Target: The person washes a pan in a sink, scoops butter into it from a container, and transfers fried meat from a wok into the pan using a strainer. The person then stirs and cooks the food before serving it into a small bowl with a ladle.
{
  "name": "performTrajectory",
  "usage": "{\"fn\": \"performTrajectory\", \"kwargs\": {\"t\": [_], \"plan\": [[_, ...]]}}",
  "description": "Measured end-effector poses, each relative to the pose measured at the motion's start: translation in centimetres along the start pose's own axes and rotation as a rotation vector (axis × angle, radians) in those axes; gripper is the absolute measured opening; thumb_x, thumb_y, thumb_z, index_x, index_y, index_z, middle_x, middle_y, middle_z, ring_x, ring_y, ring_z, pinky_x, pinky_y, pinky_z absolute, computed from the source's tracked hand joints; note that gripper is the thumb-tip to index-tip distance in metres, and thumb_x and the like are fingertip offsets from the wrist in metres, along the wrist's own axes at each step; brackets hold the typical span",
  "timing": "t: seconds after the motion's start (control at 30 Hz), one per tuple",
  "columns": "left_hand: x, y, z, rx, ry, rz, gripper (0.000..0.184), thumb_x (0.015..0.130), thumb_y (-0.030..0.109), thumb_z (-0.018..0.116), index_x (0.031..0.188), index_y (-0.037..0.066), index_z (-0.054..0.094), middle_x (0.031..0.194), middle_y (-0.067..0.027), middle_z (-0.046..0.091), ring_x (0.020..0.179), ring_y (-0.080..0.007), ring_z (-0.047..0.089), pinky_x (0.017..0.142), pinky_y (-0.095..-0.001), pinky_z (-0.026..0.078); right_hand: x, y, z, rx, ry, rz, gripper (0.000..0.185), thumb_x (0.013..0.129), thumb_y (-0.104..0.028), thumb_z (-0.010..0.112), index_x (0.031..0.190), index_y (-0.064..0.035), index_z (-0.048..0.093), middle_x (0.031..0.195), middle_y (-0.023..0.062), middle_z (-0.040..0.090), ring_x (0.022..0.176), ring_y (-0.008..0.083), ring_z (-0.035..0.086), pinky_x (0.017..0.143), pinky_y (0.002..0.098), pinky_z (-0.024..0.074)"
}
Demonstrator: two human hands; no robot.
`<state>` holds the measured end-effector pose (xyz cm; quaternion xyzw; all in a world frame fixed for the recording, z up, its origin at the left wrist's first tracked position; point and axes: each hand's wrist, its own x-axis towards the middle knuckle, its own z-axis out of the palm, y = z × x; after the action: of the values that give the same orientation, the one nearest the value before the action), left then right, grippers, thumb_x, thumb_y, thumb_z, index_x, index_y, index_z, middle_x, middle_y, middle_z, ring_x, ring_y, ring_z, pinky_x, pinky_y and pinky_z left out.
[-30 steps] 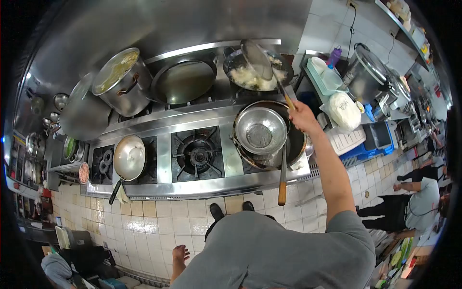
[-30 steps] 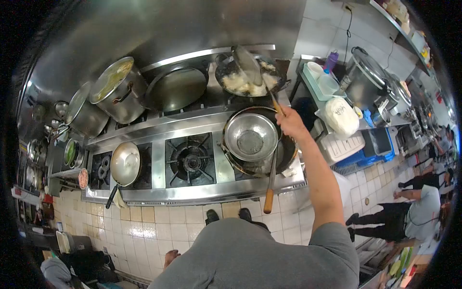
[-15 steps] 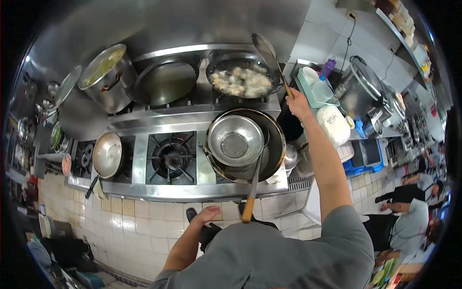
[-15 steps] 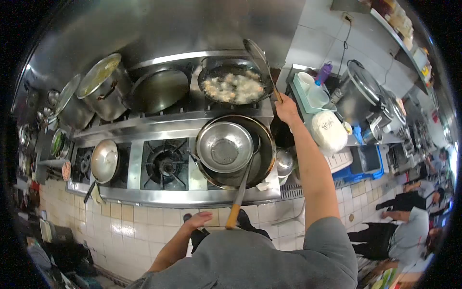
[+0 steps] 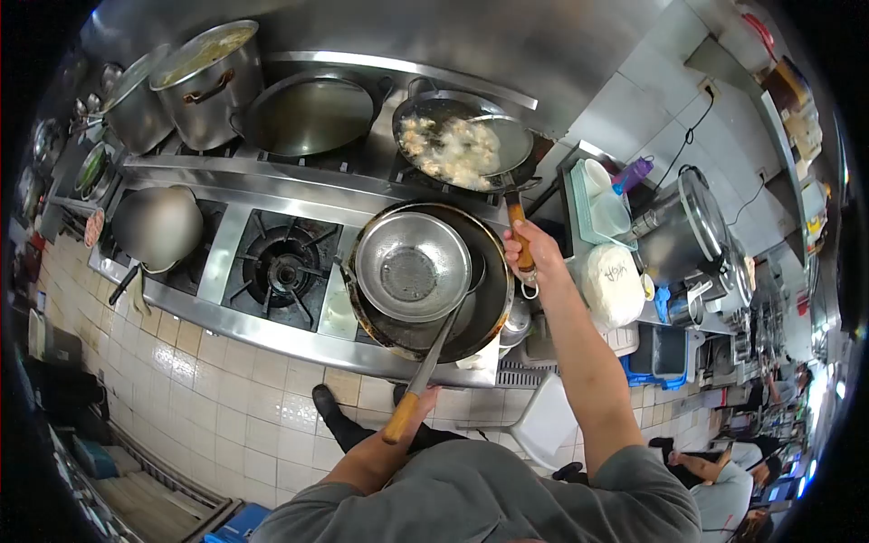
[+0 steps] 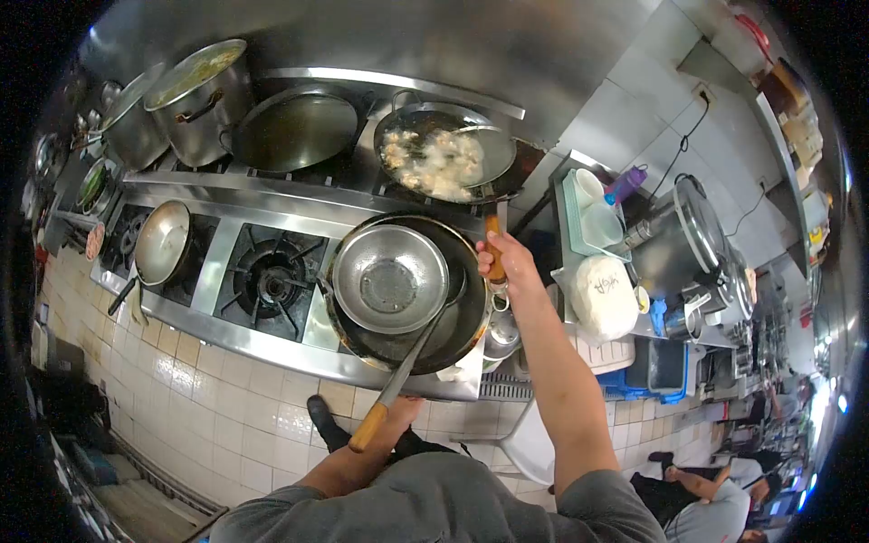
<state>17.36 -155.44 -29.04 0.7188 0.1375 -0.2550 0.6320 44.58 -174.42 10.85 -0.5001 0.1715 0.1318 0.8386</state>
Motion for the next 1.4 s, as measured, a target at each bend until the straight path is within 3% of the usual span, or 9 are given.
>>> {"fn": "performTrajectory", "kwargs": {"t": [0.07,0.13,0.27,0.57,0.73,0.83,0.97,1.17,1.4], "plan": [[1.3,-1.1,0.2,-0.109,0.002,0.039,0.05,0.085,0.036,0.075,0.121,0.003,0.064,0.128,-0.0168,0.063,0.12,-0.0262,0.06,0.103,-0.0376,0.047,0.3,0.2,0.3,0.088,-0.064,0.027,0.011,0.103,-0.014,0.052,0.109,-0.0106,0.043,0.089,0.0085,0.057,0.058,0.0128,0.049,0.05,0.0284,0.0438],[0.8,0.6,-0.6,0.226,-0.061,-0.043,0.052,0.089,0.031,0.071,0.131,0.003,0.059,0.141,-0.0177,0.057,0.132,-0.0303,0.052,0.114,-0.0393,0.038,0.4,0.3,0.3,0.117,-0.081,0.03,0.011,0.103,-0.015,0.052,0.109,-0.0102,0.044,0.089,0.0085,0.056,0.058,0.0126,0.049,0.05,0.0281,0.0434],[-1.8,4.7,-1.3,0.332,0.091,0.158,0.035,0.093,0.027,0.063,0.119,0.004,0.067,0.117,-0.0166,0.069,0.113,-0.0292,0.062,0.1,-0.0413,0.047,-0.1,0.8,0.8,0.155,-0.086,-0.004,0.009,0.103,-0.015,0.053,0.106,-0.0089,0.047,0.088,0.0084,0.055,0.058,0.0093,0.047,0.05,0.0249,0.0424],[0.0,1.3,-1.2,-0.008,0.083,0.114,0.047,0.094,0.037,0.064,0.128,0.004,0.062,0.131,-0.0149,0.063,0.12,-0.028,0.059,0.104,-0.0413,0.045,-2.0,-0.6,1.3,-0.191,-0.018,-0.154,0.011,0.103,-0.015,0.053,0.11,-0.0061,0.053,0.083,0.0072,0.057,0.056,0.0123,0.05,0.048,0.0287,0.0436],[3.6,-8.7,-3.3,0.398,-0.021,0.241,0.048,0.09,0.032,0.073,0.126,0.002,0.063,0.101,-0.0087,0.073,0.097,-0.0279,0.069,0.087,-0.0389,0.055,-3.6,-1.1,2.1,-0.462,0.012,-0.257,0.014,0.101,-0.013,0.053,0.113,-0.0061,0.056,0.081,0.0046,0.057,0.053,0.0101,0.05,0.046,0.0274,0.0435],[-4.8,1.7,-12.1,-0.523,-0.324,-0.23,0.045,0.086,0.029,0.078,0.12,0.002,0.066,0.085,-0.0067,0.072,0.077,-0.0218,0.07,0.068,-0.0345,0.056,-4.8,-1.1,3.0,-0.498,0.037,-0.275,0.016,0.101,-0.012,0.053,0.115,-0.0064,0.056,0.081,0.004,0.057,0.053,0.0093,0.05,0.045,0.0271,0.0436],[-5.3,-8.6,-21.0,-0.117,0.258,-0.281,0.032,0.085,0.025,0.077,0.106,0.002,0.07,0.079,-0.0074,0.069,0.068,-0.0166,0.066,0.055,-0.0317,0.051,-5.7,-0.8,3.6,-0.479,0.068,-0.293,0.02,0.1,-0.01,0.053,0.119,-0.0063,0.057,0.08,0.0034,0.057,0.052,0.0089,0.05,0.044,0.0271,0.0436],[-17.9,-12.3,-38.2,-0.07,0.508,-0.571,0.029,0.088,0.024,0.068,0.111,0.005,0.069,0.081,-0.0109,0.065,0.064,-0.0217,0.061,0.055,-0.0398,0.051,-5.7,-1.4,3.7,-0.411,0.065,-0.374,0.019,0.1,-0.011,0.053,0.118,-0.0055,0.057,0.079,0.0029,0.057,0.051,0.009,0.05,0.044,0.0268,0.0434],[-26.6,-11.5,-42.8,-0.175,0.679,-0.666,0.037,0.092,0.025,0.067,0.123,0.006,0.06,0.093,-0.0066,0.066,0.073,-0.0226,0.063,0.059,-0.0458,0.05,-4.0,-3.2,2.7,-0.483,0.161,-0.415,0.021,0.099,-0.011,0.054,0.119,-0.0064,0.057,0.078,0.0031,0.058,0.051,0.0098,0.049,0.044,0.0284,0.0427]]}}
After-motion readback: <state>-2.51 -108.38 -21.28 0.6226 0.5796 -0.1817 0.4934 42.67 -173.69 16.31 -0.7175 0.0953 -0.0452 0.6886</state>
